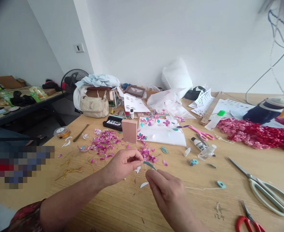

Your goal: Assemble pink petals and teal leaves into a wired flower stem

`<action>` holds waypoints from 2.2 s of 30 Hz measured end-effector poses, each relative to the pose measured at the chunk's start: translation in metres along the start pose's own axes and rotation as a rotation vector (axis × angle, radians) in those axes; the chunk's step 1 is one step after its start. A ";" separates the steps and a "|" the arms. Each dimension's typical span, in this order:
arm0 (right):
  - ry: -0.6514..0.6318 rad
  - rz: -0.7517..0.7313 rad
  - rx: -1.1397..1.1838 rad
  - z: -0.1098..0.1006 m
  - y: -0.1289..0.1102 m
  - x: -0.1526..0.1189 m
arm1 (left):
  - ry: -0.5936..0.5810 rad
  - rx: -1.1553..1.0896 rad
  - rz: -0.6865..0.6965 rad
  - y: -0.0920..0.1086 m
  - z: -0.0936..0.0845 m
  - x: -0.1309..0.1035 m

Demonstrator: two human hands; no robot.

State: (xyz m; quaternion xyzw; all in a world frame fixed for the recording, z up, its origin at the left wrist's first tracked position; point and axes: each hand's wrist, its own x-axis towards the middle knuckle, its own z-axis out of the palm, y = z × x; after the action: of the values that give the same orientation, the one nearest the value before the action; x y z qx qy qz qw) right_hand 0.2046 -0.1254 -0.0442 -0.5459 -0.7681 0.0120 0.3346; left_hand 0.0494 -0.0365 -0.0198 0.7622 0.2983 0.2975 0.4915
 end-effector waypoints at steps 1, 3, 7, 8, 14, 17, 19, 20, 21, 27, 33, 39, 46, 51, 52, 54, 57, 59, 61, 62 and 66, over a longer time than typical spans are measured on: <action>-0.005 -0.027 -0.040 -0.006 -0.004 0.000 | -0.013 0.088 0.035 0.001 0.000 0.000; -0.008 -0.065 -0.111 -0.020 -0.007 0.006 | -0.072 0.230 0.111 0.005 -0.001 -0.001; -0.046 -0.014 -0.056 -0.038 0.004 0.022 | -0.237 0.265 0.219 0.010 -0.004 -0.003; -0.063 0.021 0.009 -0.037 0.009 0.024 | -0.257 0.212 0.209 0.010 -0.005 -0.004; -0.065 0.173 0.211 0.000 0.016 0.009 | -0.093 -0.106 0.004 0.005 -0.004 -0.002; -0.053 0.146 0.099 0.004 0.001 -0.003 | -0.032 0.020 0.020 0.003 -0.001 0.000; -0.038 0.100 0.026 -0.005 -0.007 -0.003 | -0.057 0.173 0.093 0.003 0.000 0.000; -0.028 0.078 -0.001 -0.012 -0.009 -0.001 | -0.090 0.241 0.134 0.004 0.000 0.000; -0.017 0.063 -0.022 -0.019 -0.009 0.002 | -0.134 0.293 0.174 0.005 0.000 -0.001; -0.032 0.087 0.064 -0.025 0.011 0.018 | -0.257 0.143 0.196 0.010 -0.004 -0.003; -0.072 0.112 0.065 0.005 0.002 -0.002 | -0.052 -0.009 0.025 0.003 -0.004 0.000; -0.043 0.067 0.007 -0.003 -0.013 -0.004 | -0.015 0.125 0.106 0.004 0.001 0.001; 0.014 0.166 0.139 0.003 -0.012 0.002 | 0.175 0.009 0.109 0.001 0.006 -0.004; 0.196 0.366 0.323 0.019 -0.006 -0.004 | 0.289 -0.027 0.134 -0.007 0.014 -0.006; 0.241 0.396 0.340 0.022 -0.005 -0.004 | 0.304 -0.031 0.142 -0.009 0.016 -0.006; 0.293 0.427 0.353 0.025 -0.003 -0.004 | 0.317 -0.057 0.136 -0.012 0.019 -0.007; 0.307 0.444 0.303 0.024 0.000 -0.002 | 0.265 -0.165 0.069 -0.016 0.021 -0.008; 0.310 0.447 0.228 0.020 0.001 -0.001 | 0.192 -0.287 0.029 -0.016 0.019 -0.010; 0.310 0.421 0.156 0.016 0.001 0.000 | 0.120 -0.403 0.006 -0.014 0.014 -0.012; 0.307 0.402 0.128 0.014 0.001 0.000 | 0.092 -0.431 0.002 -0.013 0.010 -0.013; 0.262 0.326 0.067 0.011 0.002 0.001 | 0.039 -0.293 0.037 -0.006 -0.001 -0.011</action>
State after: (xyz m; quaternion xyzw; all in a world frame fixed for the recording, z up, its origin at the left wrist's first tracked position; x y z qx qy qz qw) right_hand 0.2004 -0.1199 -0.0531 -0.6483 -0.6187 0.0202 0.4433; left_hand 0.0407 -0.0416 -0.0263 0.6818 0.2469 0.3615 0.5861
